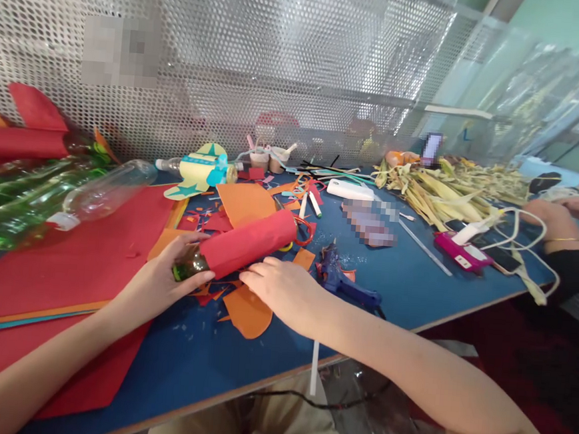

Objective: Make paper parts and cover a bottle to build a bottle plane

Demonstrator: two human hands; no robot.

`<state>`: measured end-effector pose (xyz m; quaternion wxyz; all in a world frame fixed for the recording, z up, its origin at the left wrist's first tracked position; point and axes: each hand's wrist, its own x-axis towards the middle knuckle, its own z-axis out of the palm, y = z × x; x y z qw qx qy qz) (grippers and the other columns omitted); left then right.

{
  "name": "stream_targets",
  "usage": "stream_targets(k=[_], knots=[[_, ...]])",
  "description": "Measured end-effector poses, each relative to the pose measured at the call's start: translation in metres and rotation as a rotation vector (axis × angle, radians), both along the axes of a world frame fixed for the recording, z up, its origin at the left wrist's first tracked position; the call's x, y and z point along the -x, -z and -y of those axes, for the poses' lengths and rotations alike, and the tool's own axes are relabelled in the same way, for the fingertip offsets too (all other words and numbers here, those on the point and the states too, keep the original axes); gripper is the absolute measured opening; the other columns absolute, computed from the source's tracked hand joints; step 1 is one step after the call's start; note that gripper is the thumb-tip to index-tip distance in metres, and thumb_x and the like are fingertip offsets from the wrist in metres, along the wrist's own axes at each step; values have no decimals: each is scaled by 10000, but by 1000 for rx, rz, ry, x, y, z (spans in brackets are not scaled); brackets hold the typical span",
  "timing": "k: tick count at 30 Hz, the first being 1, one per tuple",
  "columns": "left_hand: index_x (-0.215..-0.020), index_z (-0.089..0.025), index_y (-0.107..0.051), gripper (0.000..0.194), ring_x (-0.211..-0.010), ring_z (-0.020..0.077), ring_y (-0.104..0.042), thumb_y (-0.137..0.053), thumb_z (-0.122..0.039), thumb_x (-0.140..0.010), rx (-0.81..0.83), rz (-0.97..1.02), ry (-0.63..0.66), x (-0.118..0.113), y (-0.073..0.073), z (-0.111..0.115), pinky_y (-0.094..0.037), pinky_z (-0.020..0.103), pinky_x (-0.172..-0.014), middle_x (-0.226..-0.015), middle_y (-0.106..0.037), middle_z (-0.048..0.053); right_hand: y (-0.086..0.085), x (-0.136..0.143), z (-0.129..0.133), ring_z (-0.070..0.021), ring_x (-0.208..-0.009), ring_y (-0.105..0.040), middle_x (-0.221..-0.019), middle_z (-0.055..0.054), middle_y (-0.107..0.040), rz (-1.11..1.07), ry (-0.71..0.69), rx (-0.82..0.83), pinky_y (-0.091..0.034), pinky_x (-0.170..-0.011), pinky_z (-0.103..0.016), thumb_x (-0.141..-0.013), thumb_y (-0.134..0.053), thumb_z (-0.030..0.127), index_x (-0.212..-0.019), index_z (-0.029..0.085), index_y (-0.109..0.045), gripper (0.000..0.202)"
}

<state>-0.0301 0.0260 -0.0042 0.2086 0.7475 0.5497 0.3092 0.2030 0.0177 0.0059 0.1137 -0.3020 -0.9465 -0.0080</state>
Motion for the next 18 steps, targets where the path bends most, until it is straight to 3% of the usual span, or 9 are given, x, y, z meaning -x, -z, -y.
stream_targets(k=[5, 9, 12, 18], knots=[[-1213, -218, -455, 545, -1020, 282, -649, -549, -526, -773, -25, -24, 38, -2, -4, 3, -514, 400, -847, -1123, -658, 94, -1, 4, -6, -203, -797, -596, -829, -71, -662, 65, -16, -21, -507, -662, -309, -883, -571, 82, -855, 122, -647, 91], [-1215, -208, -469, 512, -1024, 271, -641, -550, -487, -793, -69, -41, 47, -1, -4, 3, -503, 391, -862, -1137, -650, 94, -14, -1, -2, -178, -797, -586, -859, -57, -677, -111, -45, -37, -505, -708, -296, -903, -570, 131, -895, 132, -671, 101], [-1260, -229, -456, 513, -1031, 268, -643, -536, -472, -815, -60, -63, 59, 0, -3, 2, -510, 377, -850, -1129, -663, 78, -18, -6, -4, -181, -792, -573, -906, -73, -686, -227, -62, -164, -511, -718, -305, -917, -538, 122, -952, 121, -675, 141], [-1364, -243, -408, 533, -1157, 254, -581, -469, -437, -871, -105, -134, 129, -1, -5, 5, -459, 379, -973, -1323, -577, 76, -19, -6, -8, -209, -776, -581, -877, -98, -701, -147, -141, -411, -514, -731, -331, -922, -468, 56, -925, 87, -679, 214]])
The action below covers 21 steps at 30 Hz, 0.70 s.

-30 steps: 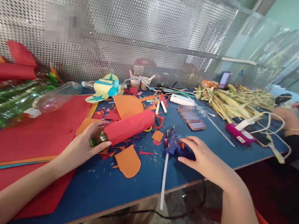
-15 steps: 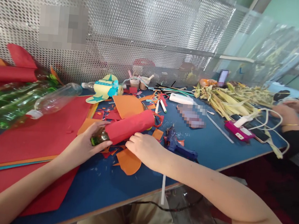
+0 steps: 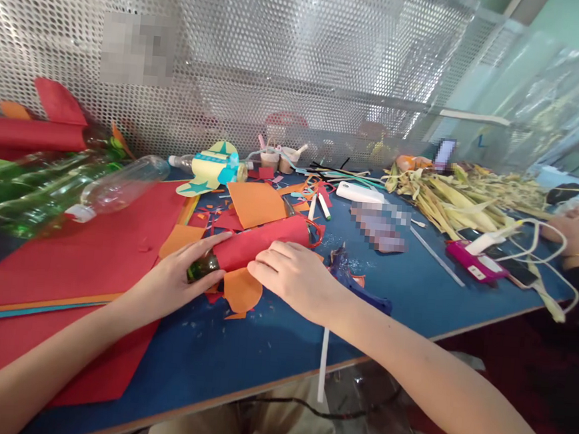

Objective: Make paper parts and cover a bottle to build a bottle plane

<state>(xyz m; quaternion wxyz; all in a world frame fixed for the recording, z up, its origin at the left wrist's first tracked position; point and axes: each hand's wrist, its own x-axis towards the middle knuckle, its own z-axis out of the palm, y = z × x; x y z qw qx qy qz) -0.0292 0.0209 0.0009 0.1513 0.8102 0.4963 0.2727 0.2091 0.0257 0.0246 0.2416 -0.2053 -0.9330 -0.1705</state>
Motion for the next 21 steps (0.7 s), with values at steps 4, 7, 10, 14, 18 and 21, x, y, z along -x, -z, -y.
stream_targets(k=[4, 7, 10, 14, 18, 21], knots=[[-1386, -198, -383, 542, -1228, 250, -526, -439, -362, -872, -32, -34, 52, 0, -4, 3, -418, 386, -1031, -1362, -540, 92, -4, 3, 0, -203, -776, -592, -872, -91, -705, 16, -13, -24, -513, -717, -318, -926, -446, 43, -913, 89, -681, 240], [-1389, -174, -378, 554, -1228, 249, -525, -430, -316, -856, -21, -36, 69, 0, -5, 3, -414, 385, -1035, -1363, -534, 103, -5, 3, -1, -199, -785, -590, -877, -88, -706, 34, -7, -26, -513, -725, -321, -942, -419, 56, -916, 102, -680, 267], [-1396, -181, -371, 574, -1227, 261, -525, -434, -304, -839, -3, -28, 65, 1, -5, 3, -420, 400, -1030, -1367, -533, 102, -5, 2, -4, -194, -790, -587, -890, -95, -707, 49, 4, -28, -514, -726, -317, -957, -388, 68, -919, 112, -679, 296], [-1408, -193, -361, 593, -1243, 259, -511, -442, -282, -828, -11, -25, 76, 1, -6, 2, -407, 393, -1045, -1380, -517, 98, -5, 3, -7, -201, -795, -591, -891, -98, -707, 46, 9, -31, -516, -721, -320, -959, -374, 71, -925, 105, -678, 308], [-1401, -207, -376, 580, -1236, 268, -516, -440, -283, -830, -14, -9, 80, 2, -6, 2, -418, 404, -1036, -1357, -533, 96, -5, 5, -8, -201, -806, -594, -893, -97, -707, 53, 8, -30, -516, -725, -318, -961, -369, 72, -923, 106, -678, 313], [-1396, -215, -383, 582, -1232, 280, -517, -446, -284, -822, 2, 6, 73, 1, -7, 2, -417, 428, -1034, -1351, -536, 98, -6, 5, -9, -195, -812, -598, -902, -95, -710, 70, 8, -32, -514, -721, -310, -958, -377, 67, -924, 116, -678, 306]])
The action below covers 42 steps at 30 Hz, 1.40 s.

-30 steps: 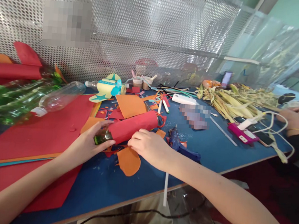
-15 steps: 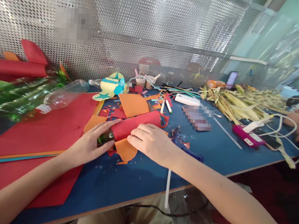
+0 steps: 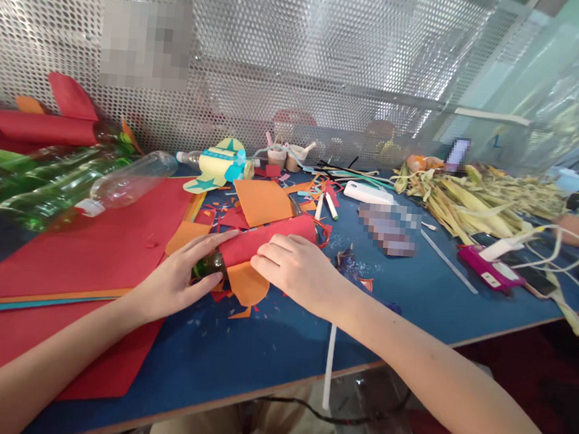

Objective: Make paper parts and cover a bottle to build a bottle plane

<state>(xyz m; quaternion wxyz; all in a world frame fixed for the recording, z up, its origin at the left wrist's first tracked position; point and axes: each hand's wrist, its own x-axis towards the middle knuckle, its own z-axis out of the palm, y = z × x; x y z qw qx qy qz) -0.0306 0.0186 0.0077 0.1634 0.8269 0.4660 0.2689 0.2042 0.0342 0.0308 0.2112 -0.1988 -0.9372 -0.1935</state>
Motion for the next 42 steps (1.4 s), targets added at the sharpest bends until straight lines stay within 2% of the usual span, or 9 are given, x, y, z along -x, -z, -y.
stream_targets(k=[9, 12, 16, 21, 26, 32, 42], knots=[[-1384, -199, -387, 556, -1238, 268, -509, -438, -292, -838, -6, 7, 16, 1, 0, 0, -417, 414, -1034, -1355, -529, 101, -1, 2, -1, -206, -795, -604, -888, -87, -715, 23, 1, -9, -505, -698, -314, -929, -438, 48, -905, 113, -681, 253], [-1368, -208, -401, 534, -1220, 270, -523, -458, -362, -860, 0, 17, 15, -1, 0, 0, -427, 415, -1022, -1344, -544, 97, -1, 2, -1, -202, -793, -597, -895, -89, -714, 40, 2, -13, -498, -694, -315, -933, -429, 48, -900, 122, -680, 264], [-1314, -232, -454, 517, -1182, 264, -550, -504, -469, -857, -29, 37, -60, -6, 3, -1, -442, 408, -1002, -1285, -587, 86, -1, 2, -1, -197, -797, -590, -892, -88, -711, 59, 9, -17, -491, -696, -316, -938, -426, 56, -886, 135, -680, 271], [-1289, -243, -470, 477, -1143, 239, -577, -520, -448, -861, -47, 53, -116, -10, 9, -3, -468, 370, -963, -1250, -598, 70, 2, 2, -6, -197, -794, -588, -874, -86, -709, -4, -10, 13, -490, -692, -312, -942, -446, 74, -879, 132, -690, 258], [-1289, -239, -469, 478, -1135, 243, -580, -513, -449, -862, -22, 57, -142, -10, 8, -4, -469, 364, -955, -1243, -600, 75, -2, -7, -19, -180, -777, -591, -852, -59, -708, -166, -30, 159, -494, -734, -307, -928, -542, 176, -874, 143, -689, 161], [-1286, -227, -472, 483, -1133, 245, -580, -504, -461, -865, -25, 54, -140, -11, 7, -5, -469, 361, -955, -1241, -601, 76, -5, -13, -20, -172, -753, -571, -808, -39, -694, -216, 11, 279, -470, -776, -326, -895, -601, 211, -815, 162, -664, 114], [-1281, -229, -472, 485, -1083, 249, -599, -523, -451, -853, -29, 42, -137, -9, 8, -5, -482, 379, -926, -1204, -613, 78, 2, -3, -23, -181, -754, -570, -795, -45, -696, -179, 25, 237, -459, -713, -297, -887, -594, 161, -790, 151, -681, 131]])
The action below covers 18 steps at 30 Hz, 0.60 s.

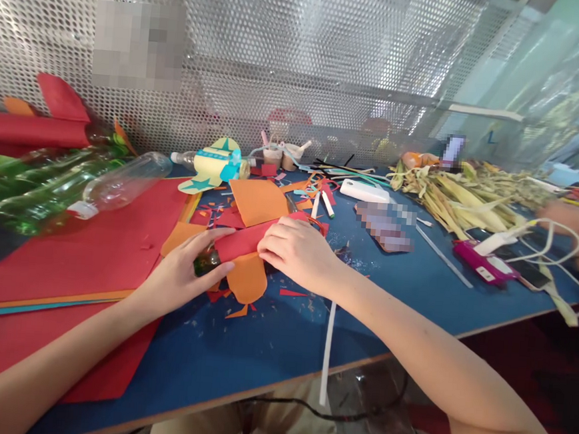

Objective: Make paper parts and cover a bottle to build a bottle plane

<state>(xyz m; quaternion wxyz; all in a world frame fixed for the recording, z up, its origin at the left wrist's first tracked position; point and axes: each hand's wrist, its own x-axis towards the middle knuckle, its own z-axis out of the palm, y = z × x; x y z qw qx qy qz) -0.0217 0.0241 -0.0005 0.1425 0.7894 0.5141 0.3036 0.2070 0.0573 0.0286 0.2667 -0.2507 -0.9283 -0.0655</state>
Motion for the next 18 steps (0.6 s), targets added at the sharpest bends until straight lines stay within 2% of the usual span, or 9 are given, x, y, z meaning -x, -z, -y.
stream_targets(k=[5, 11, 18], knots=[[-1286, -239, -468, 489, -1090, 253, -594, -526, -461, -854, -7, -1, -6, -1, 2, -1, -480, 381, -925, -1211, -610, 81, 0, -1, 1, -176, -769, -570, -805, -33, -695, 15, 24, 39, -460, -741, -293, -894, -592, 192, -794, 169, -676, 132], [-1294, -238, -466, 500, -1123, 260, -580, -527, -467, -854, -15, -5, 2, 0, 2, -1, -465, 376, -947, -1233, -603, 82, 6, 2, -1, -188, -773, -568, -818, -48, -693, 33, 22, -32, -463, -725, -301, -904, -579, 198, -817, 156, -686, 144], [-1384, -225, -377, 828, -1260, 313, -481, -688, -551, -689, 77, -22, 36, 4, -2, 1, -412, 450, -1019, -1360, -530, 115, -3, -3, 3, -185, -783, -588, -828, -43, -701, 9, 20, 2, -484, -757, -314, -897, -589, 212, -836, 165, -684, 122]])
